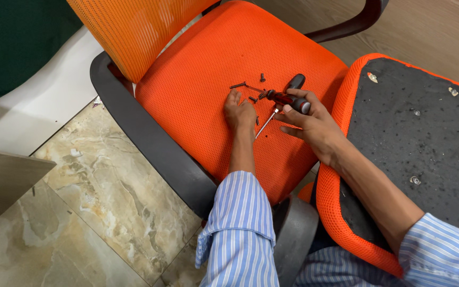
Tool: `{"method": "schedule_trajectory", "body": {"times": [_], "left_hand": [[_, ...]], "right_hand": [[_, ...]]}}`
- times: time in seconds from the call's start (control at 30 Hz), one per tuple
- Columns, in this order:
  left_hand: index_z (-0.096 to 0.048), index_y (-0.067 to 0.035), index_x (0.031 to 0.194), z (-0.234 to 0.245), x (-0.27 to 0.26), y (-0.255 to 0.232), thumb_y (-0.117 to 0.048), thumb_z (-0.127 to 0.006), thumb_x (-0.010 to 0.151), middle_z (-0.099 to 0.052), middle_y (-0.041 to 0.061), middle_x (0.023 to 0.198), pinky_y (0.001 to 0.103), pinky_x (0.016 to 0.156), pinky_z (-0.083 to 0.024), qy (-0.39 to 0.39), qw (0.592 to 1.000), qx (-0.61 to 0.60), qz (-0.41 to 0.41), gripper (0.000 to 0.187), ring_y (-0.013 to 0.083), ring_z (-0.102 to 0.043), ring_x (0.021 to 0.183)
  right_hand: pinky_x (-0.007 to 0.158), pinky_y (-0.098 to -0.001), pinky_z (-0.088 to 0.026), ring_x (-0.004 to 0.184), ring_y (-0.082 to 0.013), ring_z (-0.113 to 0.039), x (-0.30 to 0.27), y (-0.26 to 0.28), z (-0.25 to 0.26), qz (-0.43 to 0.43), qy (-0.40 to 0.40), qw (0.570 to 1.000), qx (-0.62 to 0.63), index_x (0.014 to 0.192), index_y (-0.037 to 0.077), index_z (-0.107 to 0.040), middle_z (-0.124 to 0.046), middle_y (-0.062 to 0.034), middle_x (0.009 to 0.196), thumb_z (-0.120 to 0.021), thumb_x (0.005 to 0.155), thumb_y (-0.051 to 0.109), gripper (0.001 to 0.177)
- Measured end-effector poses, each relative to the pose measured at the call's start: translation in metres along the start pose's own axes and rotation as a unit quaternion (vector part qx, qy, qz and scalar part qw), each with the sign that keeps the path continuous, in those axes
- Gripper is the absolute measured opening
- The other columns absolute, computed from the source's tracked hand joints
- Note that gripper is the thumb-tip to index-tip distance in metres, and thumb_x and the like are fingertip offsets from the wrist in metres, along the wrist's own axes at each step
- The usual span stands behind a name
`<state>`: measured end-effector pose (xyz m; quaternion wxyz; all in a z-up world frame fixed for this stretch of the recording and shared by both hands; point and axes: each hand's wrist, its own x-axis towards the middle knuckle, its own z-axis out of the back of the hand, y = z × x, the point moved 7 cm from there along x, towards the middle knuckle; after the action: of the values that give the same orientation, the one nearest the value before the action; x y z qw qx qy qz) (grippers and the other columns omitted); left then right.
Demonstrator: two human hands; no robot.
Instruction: The person uses a screwdriver to remove screws from the underside of an orange office chair seat. They place the removed screws on the chair seat and continue unscrewing additional fasteners.
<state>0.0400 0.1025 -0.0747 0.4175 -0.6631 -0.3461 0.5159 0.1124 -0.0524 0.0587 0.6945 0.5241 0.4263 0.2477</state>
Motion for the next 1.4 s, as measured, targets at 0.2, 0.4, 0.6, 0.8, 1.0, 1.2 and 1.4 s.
{"method": "schedule_trajectory", "body": {"times": [0.2, 0.4, 0.6, 0.8, 1.0, 1.2, 1.4], "left_hand": [[-0.031, -0.017, 0.157, 0.006, -0.009, -0.010, 0.000, -0.056, 0.093, -0.055, 0.012, 0.148, 0.040, 0.103, -0.057, -0.037, 0.995, 0.092, -0.001, 0.071, 0.0304, -0.063, 0.126], [-0.028, -0.024, 0.158, 0.003, -0.022, -0.033, -0.004, -0.072, 0.086, -0.039, 0.016, 0.149, 0.045, 0.100, -0.055, -0.048, 0.968, 0.235, -0.076, 0.086, 0.0340, -0.052, 0.131], [-0.045, -0.019, 0.149, -0.006, -0.018, -0.032, -0.012, -0.082, 0.081, -0.048, 0.013, 0.141, 0.045, 0.105, -0.052, -0.036, 0.954, 0.268, -0.127, 0.078, 0.0317, -0.054, 0.130], [-0.061, -0.014, 0.136, -0.004, -0.007, -0.014, -0.009, -0.079, 0.083, -0.054, 0.010, 0.137, 0.042, 0.106, -0.053, -0.041, 0.952, 0.292, -0.085, 0.056, 0.0311, -0.054, 0.130], [-0.046, -0.016, 0.150, -0.012, -0.007, -0.016, -0.005, -0.072, 0.087, -0.045, 0.014, 0.144, 0.043, 0.106, -0.051, -0.016, 0.923, 0.362, -0.128, 0.069, 0.0333, -0.050, 0.130], [-0.045, -0.023, 0.150, -0.033, 0.001, -0.020, -0.005, -0.059, 0.094, -0.027, 0.010, 0.160, 0.044, 0.100, -0.054, 0.070, 0.843, 0.513, -0.143, 0.060, 0.0357, -0.041, 0.134], [-0.070, -0.012, 0.124, -0.031, -0.002, -0.023, -0.014, -0.062, 0.097, -0.047, 0.011, 0.147, 0.042, 0.096, -0.056, 0.034, 0.829, 0.527, -0.183, 0.028, 0.0310, -0.052, 0.125]], "right_hand": [[0.091, -0.0328, -0.059, 0.114, -0.0186, -0.068, -0.015, 0.007, 0.010, 0.021, -0.007, 0.998, 0.059, 0.142, 0.013, -0.047, -0.066, -0.0061, 0.127, -0.057, 0.100, 0.023, 0.044], [0.089, -0.0339, -0.058, 0.113, -0.0215, -0.068, -0.032, 0.013, 0.022, 0.036, -0.004, 0.995, 0.096, 0.137, 0.011, -0.050, -0.066, -0.0088, 0.124, -0.058, 0.100, 0.024, 0.040], [0.090, -0.0346, -0.059, 0.113, -0.0223, -0.068, -0.045, 0.016, 0.032, 0.048, 0.011, 0.992, 0.116, 0.138, 0.010, -0.049, -0.067, -0.0101, 0.124, -0.057, 0.100, 0.024, 0.042], [0.093, -0.0352, -0.060, 0.114, -0.0232, -0.068, -0.049, 0.011, 0.040, 0.041, 0.010, 0.993, 0.106, 0.143, 0.010, -0.045, -0.065, -0.0119, 0.126, -0.056, 0.100, 0.024, 0.046], [0.094, -0.0352, -0.060, 0.115, -0.0249, -0.068, -0.044, 0.007, 0.040, 0.025, 0.017, 0.993, 0.114, 0.146, 0.009, -0.041, -0.062, -0.0136, 0.129, -0.054, 0.101, 0.023, 0.049], [0.094, -0.0361, -0.062, 0.114, -0.0252, -0.069, -0.040, 0.004, 0.044, 0.010, 0.012, 0.992, 0.121, 0.147, 0.009, -0.040, -0.061, -0.0124, 0.129, -0.052, 0.101, 0.024, 0.049], [0.094, -0.0364, -0.062, 0.112, -0.0258, -0.069, -0.039, -0.001, 0.047, 0.026, 0.021, 0.990, 0.137, 0.145, 0.007, -0.041, -0.061, -0.0135, 0.129, -0.053, 0.102, 0.023, 0.048]]}}
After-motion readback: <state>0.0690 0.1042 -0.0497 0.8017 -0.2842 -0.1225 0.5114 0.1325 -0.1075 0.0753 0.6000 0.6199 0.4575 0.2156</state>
